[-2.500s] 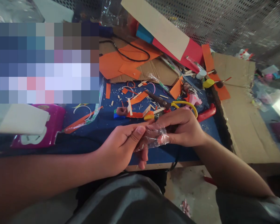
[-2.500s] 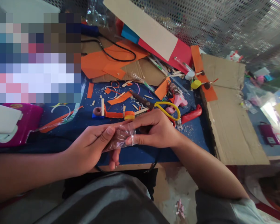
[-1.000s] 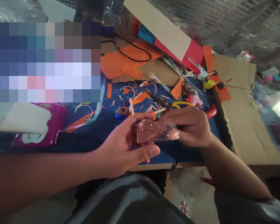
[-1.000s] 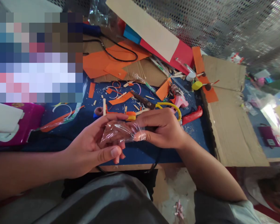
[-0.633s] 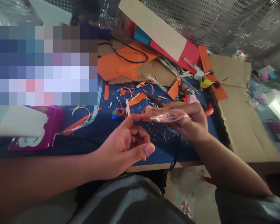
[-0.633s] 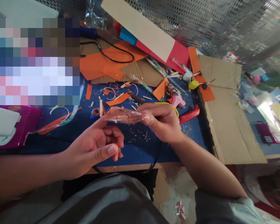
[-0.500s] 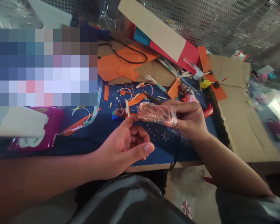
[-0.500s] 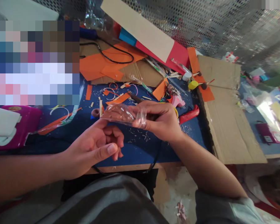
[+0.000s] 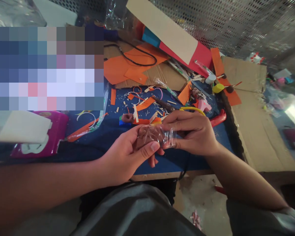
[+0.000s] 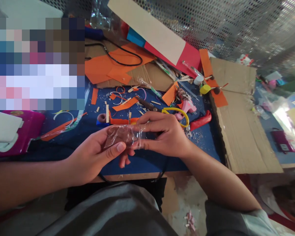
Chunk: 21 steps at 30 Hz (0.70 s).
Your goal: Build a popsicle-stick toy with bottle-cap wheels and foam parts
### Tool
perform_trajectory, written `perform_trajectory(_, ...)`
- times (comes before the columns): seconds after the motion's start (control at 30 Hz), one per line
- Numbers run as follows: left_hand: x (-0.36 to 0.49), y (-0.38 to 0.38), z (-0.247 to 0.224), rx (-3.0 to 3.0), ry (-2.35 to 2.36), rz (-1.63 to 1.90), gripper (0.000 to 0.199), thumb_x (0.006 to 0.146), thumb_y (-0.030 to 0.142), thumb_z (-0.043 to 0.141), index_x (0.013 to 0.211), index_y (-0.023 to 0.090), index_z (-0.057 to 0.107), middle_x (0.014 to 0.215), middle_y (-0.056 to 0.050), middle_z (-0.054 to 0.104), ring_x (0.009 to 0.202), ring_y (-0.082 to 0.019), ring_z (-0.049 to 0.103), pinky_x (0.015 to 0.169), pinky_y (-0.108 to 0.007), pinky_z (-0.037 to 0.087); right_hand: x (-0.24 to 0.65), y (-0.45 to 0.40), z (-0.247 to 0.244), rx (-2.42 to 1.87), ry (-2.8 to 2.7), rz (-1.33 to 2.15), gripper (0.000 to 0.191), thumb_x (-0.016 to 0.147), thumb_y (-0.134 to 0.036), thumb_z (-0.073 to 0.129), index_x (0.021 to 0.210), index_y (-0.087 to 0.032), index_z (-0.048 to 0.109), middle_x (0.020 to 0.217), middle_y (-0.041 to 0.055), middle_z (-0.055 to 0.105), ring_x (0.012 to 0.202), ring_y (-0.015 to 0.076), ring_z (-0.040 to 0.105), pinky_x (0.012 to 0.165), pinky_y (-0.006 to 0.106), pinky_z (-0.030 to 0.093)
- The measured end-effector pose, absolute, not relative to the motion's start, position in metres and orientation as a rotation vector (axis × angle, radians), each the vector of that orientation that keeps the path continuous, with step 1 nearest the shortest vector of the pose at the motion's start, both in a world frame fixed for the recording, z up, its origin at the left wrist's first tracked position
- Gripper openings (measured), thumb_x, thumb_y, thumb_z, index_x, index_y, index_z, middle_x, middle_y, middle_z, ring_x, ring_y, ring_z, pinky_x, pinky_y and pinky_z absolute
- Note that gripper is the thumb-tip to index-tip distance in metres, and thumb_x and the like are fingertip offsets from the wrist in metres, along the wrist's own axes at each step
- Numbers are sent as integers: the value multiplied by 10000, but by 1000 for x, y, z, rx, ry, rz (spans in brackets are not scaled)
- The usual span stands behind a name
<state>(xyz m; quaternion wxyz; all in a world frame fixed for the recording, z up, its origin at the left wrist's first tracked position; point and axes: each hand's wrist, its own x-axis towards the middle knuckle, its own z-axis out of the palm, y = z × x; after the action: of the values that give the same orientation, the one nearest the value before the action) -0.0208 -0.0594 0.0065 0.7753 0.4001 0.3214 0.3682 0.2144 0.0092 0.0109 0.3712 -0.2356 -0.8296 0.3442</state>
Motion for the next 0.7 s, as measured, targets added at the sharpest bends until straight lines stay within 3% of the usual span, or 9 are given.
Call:
perform_trajectory(0.23,-21,-57,7,890,712,753,380,1005,449,791,1151,165,584,897,-12,748,663,-123,713,700,-287,593,212,5,11,-604,-2195,784,345,888,-379,917,1208,-258,879,1023,70,784,825,137,752,766,262,650)
perform_trajectory(0.4,-21,-57,9,881,688,740,483,922,494,881,1133,184,576,910,2,712,712,-128,702,705,-284,600,210,4,12,-618,-2065,816,408,863,-334,942,1264,-326,863,999,45,784,840,140,748,773,268,632)
perform_trajectory(0.57,-25,-60,5,879,602,784,535,935,563,854,1181,190,560,957,-10,663,767,-131,688,757,-303,607,220,12,16,-665,-1881,1010,311,852,-437,945,1141,-335,898,944,39,793,807,153,731,691,290,604)
perform_trajectory(0.7,-28,-61,3,912,606,773,617,927,636,831,1234,194,529,977,-21,641,783,-142,660,744,-311,570,233,23,19,-730,-1807,956,287,874,-582,884,1051,-356,907,945,59,805,810,211,714,693,387,613)
